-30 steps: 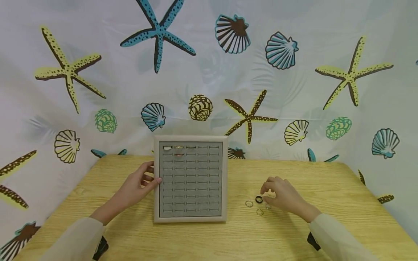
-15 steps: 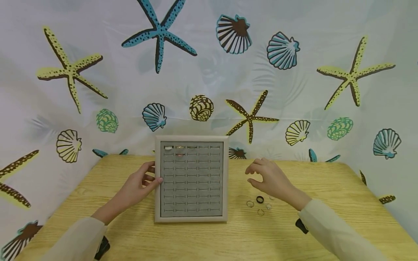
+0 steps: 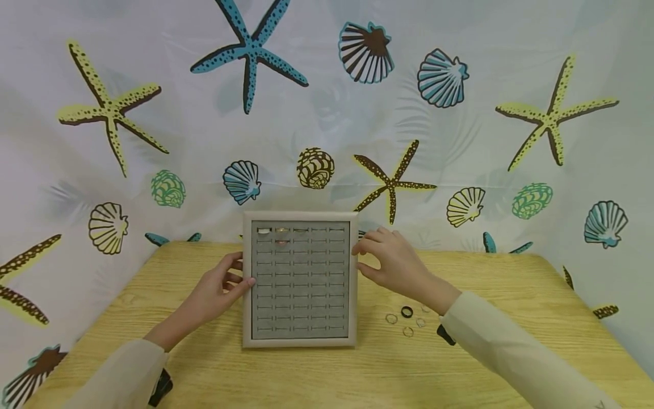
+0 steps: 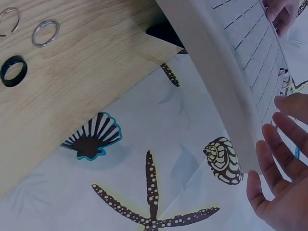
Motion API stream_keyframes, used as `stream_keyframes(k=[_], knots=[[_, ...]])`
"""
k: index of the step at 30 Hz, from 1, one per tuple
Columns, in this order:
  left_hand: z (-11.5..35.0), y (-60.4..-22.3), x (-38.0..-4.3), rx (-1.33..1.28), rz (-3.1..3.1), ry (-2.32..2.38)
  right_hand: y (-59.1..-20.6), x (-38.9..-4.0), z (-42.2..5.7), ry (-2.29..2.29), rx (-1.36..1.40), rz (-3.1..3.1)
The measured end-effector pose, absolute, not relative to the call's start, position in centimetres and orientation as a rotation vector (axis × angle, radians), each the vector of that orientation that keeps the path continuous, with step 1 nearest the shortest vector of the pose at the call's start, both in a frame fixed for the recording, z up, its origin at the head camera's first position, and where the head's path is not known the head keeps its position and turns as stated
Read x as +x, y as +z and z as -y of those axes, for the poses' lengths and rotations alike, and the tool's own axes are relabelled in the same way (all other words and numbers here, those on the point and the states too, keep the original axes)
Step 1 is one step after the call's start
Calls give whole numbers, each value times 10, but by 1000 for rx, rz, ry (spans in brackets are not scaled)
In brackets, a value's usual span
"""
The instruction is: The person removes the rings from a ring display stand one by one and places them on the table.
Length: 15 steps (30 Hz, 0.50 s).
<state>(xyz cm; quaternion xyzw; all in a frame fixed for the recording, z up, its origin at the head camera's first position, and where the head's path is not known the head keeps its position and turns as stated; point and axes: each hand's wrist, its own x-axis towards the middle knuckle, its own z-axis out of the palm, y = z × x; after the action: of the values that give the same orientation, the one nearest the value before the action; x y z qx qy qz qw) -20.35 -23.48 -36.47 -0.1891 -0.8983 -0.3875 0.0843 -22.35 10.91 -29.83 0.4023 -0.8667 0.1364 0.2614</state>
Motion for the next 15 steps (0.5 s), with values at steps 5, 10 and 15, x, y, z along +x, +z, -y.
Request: stream_keyframes(k=[5, 10, 15], knots=[[234, -363, -203, -556, 2687, -1165, -294, -226, -91, 346, 1069, 2282], [235, -363, -203, -551, 2688, -1169, -293, -230, -75, 334, 1047, 2231], [235, -364, -203, -552, 2684, -1170, -292, -234, -60, 350, 1036, 2216]])
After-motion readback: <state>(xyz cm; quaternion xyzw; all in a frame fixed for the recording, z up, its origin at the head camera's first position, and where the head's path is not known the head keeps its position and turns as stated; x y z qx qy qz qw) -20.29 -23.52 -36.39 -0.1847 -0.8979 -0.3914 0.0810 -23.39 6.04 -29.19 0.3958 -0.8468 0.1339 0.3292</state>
